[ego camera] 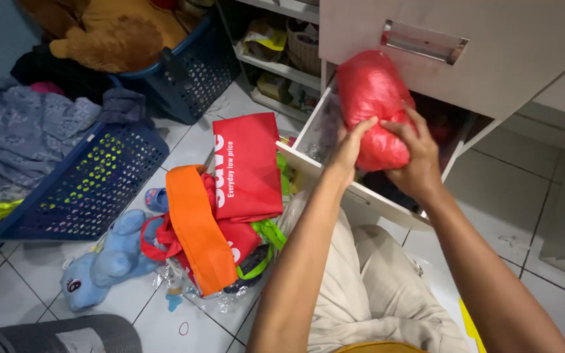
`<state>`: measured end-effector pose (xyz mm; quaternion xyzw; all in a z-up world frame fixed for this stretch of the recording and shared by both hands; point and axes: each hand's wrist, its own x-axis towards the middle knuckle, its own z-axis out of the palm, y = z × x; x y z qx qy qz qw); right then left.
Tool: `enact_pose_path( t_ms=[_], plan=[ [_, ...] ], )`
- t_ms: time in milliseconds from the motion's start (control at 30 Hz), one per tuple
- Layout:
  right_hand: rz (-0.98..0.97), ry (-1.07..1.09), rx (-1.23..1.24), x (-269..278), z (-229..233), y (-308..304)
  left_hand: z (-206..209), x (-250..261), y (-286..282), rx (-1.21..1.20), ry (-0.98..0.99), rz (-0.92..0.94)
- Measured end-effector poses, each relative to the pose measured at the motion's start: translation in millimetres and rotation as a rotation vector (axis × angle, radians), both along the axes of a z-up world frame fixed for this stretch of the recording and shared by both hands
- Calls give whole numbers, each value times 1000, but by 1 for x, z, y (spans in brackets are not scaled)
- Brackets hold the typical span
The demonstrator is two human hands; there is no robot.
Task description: The person sits on the floor and folds several reusable shopping bags, including orange, red, and green ones, then places them into an open white drawer.
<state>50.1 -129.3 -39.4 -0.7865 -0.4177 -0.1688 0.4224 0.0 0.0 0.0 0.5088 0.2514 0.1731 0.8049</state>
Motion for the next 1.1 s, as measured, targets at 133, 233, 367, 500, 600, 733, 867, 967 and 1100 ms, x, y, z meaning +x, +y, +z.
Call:
enact_pose_path(
  t_ms=[133, 233, 367, 500, 600, 733, 867, 967, 1100],
  plan=[
    [49, 104, 109, 22, 5, -13, 10, -15, 24, 194, 12, -136],
    [177, 428, 213, 32, 6, -20, -2, -13, 46, 361, -12, -86],
    [179, 665, 350, 25, 5, -19, 10, -21, 44, 149, -234, -116],
    [173, 967, 528, 16, 4, -17, -77, 20, 28, -271, -225, -154],
    [163, 1165, 643, 10, 4, -17, -46, 15, 16, -220, -164, -55],
    [154, 1358, 764, 4, 5, -14, -71, 32, 12, -112, -140, 19],
    [310, 1345, 756, -2, 2, -11, -94, 45, 24, 111, 21, 130],
    [299, 1102, 575, -13, 14, 4, -84, 33, 32, 329, 173, 152],
    [-124, 978, 488, -8, 6, 22, -117, 46, 26, 986, -128, 458]
  ],
)
